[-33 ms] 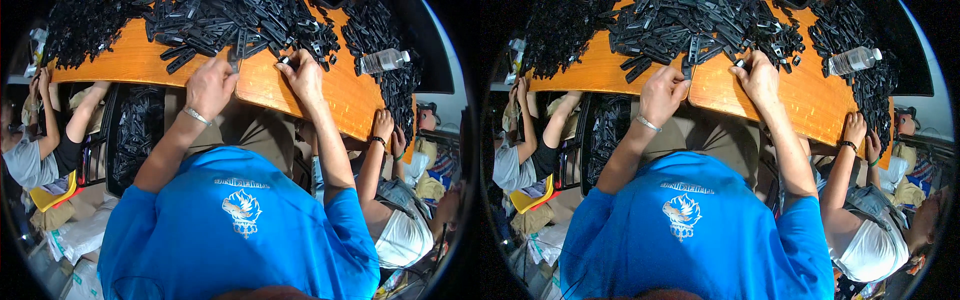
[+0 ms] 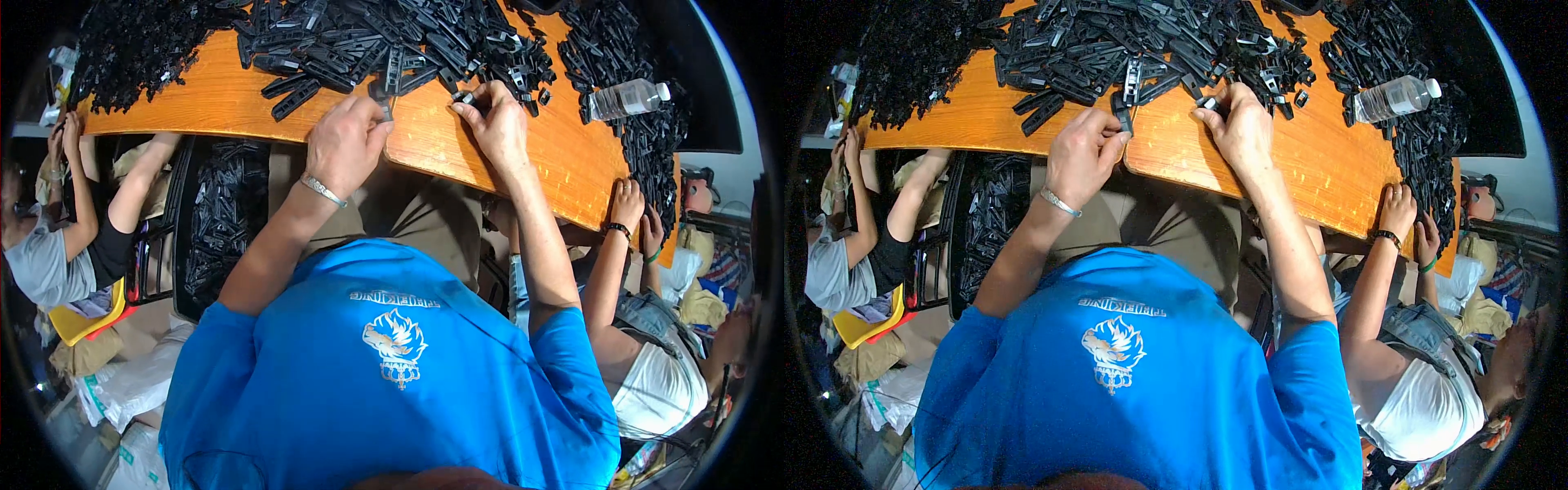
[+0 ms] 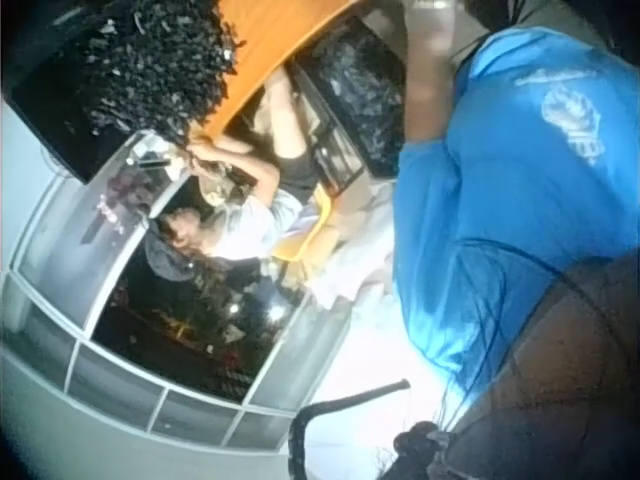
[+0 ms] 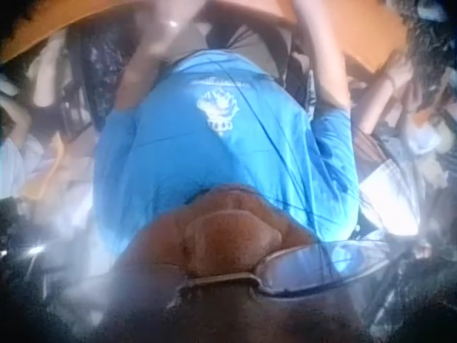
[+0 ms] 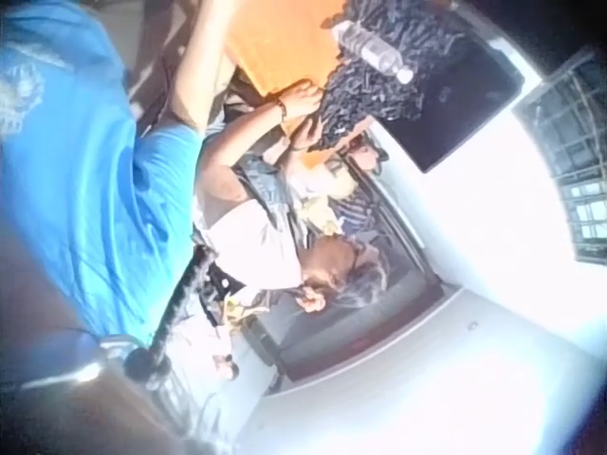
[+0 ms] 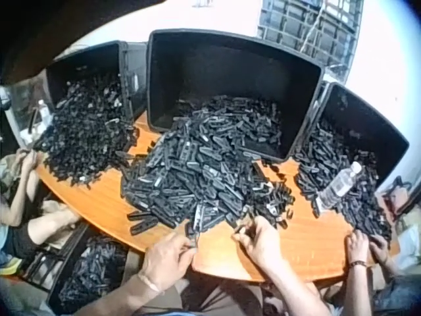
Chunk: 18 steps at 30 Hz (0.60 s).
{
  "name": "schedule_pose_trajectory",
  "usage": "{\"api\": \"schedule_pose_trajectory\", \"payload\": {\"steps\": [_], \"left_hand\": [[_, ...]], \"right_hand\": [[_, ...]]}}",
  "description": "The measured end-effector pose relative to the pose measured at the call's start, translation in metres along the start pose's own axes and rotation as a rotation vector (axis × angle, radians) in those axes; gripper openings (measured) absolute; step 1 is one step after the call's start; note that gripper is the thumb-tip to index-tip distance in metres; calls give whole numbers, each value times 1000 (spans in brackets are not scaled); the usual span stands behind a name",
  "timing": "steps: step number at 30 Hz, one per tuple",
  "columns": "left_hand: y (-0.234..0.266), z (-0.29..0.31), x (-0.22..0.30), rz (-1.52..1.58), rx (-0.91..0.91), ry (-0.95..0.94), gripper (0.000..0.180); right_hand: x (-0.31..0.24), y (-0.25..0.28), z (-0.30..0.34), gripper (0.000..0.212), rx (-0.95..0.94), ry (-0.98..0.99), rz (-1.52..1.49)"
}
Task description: The person assembles plastic components by fitting and pressing pairs of black plastic parts together by hand, periodically sorting piles of parts and spreading additional pieces across the table.
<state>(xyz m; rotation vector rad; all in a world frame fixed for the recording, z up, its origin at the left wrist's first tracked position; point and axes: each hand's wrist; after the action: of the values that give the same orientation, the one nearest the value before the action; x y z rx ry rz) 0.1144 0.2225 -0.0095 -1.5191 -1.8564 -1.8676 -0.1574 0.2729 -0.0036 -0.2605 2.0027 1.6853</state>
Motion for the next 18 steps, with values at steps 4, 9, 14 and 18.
{"api": "schedule_pose_trajectory", "payload": {"steps": [4,9,14,18], "left_hand": [[5,-4,4,26,-20,-103,22],[13,-28,-10,-301,-24,-315,17],[12,-37,-15,-272,-24,-404,32],[2,-27,-18,-90,-77,-343,32]], "right_hand": [[0,6,3,38,76,-7,-95],[-15,15,13,29,71,102,-105],[-46,3,28,28,-45,262,-231],[-58,-8,26,29,-89,253,-239]]}}
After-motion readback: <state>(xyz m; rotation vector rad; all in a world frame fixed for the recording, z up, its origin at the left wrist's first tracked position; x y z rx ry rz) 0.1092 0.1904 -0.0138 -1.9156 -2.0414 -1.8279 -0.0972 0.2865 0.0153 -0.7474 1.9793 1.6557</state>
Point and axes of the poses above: each hand's wrist, its own z-axis away from the middle knuckle, its own y-axis out of the back of the hand, x = y × z, and after that the axes turned 7 degrees about -x, right-handed
